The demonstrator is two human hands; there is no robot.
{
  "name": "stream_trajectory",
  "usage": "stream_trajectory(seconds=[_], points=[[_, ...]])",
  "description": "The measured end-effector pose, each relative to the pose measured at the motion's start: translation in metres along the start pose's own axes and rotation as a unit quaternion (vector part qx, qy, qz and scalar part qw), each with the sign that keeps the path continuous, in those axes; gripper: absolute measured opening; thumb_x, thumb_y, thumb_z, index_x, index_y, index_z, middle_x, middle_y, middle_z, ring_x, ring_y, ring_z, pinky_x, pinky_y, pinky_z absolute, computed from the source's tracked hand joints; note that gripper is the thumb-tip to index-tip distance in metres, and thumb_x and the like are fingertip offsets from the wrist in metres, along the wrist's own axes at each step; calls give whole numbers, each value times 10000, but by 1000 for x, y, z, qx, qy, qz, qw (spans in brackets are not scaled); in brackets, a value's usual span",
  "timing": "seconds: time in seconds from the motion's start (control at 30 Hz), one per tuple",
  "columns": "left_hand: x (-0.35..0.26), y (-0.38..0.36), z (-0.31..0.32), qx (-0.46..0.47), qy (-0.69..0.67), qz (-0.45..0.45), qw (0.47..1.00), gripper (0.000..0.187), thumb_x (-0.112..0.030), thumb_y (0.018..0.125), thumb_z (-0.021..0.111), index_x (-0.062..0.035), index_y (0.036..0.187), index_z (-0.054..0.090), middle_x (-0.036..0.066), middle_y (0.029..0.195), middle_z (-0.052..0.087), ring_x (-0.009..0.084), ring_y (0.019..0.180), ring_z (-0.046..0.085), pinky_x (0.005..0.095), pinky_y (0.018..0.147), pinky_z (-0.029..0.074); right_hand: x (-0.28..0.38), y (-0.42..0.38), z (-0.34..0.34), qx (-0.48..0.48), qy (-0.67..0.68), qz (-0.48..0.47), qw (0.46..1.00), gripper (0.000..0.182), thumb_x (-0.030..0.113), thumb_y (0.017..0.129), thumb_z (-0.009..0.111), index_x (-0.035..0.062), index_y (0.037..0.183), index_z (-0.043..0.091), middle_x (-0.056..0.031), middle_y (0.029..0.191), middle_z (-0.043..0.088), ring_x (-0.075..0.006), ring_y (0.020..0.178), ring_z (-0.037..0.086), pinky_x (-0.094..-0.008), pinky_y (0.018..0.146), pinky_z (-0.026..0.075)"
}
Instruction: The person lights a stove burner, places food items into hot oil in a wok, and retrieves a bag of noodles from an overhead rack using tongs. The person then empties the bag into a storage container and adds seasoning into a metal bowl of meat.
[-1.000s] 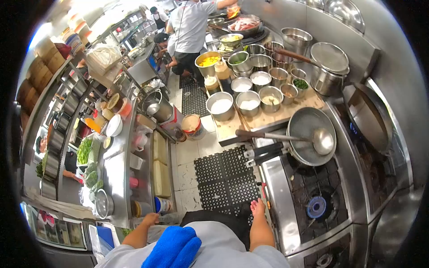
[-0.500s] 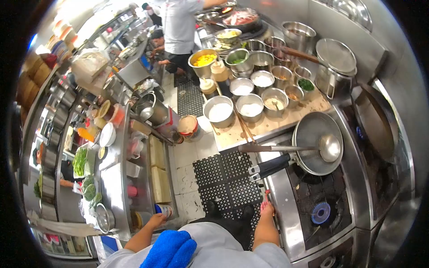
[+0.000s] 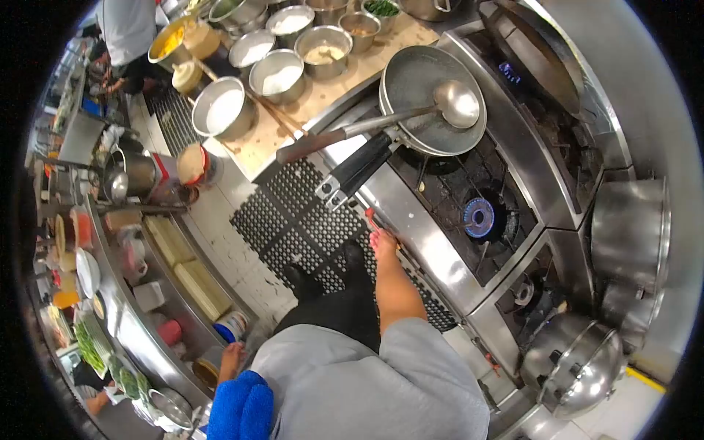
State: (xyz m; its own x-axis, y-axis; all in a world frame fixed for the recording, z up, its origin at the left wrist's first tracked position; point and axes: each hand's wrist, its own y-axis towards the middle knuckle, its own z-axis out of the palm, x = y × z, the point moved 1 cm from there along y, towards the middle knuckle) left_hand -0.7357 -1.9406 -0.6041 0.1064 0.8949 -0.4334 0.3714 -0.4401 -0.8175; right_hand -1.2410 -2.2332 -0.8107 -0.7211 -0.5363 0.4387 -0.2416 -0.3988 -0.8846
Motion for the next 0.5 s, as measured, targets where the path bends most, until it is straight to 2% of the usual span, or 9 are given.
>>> stream_trajectory(seconds=[0.13,0.2,0.33,0.43,0.5], points=[[1,10,-2,4,-8,-49,999,220,-298,872,532,-91,865,606,-4,656,551,81,539,491,217,445,351,7,-12,5,-23,-14,0,1000,121,178,840,594,69,880,558,-52,790,584,-181,717,584,-292,629,487],[-4,10,-2,-21,9,-42,999,208,-282,867,541,-87,881,612,-8,655,547,81,563,499,213,458,352,8,-17,7,-32,-18,-2,999,121,177,839,597,69,876,557,-50,784,587,-179,710,586,-291,624,488],[-20,2,3,-9,-5,-4,1000,220,-274,859,553,-67,903,615,-2,678,563,89,587,509,220,481,365,9,-15,7,-29,-8,-2,1000,124,178,842,595,63,860,553,-45,762,591,-170,674,591,-292,599,496],[-9,8,5,-22,-4,-35,999,248,-265,854,560,-36,931,616,17,728,584,113,629,538,240,544,410,9,-15,6,-21,-13,-6,1000,127,178,846,591,58,855,550,-45,755,588,-165,665,590,-284,587,497],[9,17,3,-11,-11,4,1000,280,-265,853,559,-7,948,612,33,791,598,136,688,565,262,623,446,10,-17,8,-22,-14,-3,1000,129,178,847,589,56,855,550,-46,754,588,-162,665,589,-279,583,497]])
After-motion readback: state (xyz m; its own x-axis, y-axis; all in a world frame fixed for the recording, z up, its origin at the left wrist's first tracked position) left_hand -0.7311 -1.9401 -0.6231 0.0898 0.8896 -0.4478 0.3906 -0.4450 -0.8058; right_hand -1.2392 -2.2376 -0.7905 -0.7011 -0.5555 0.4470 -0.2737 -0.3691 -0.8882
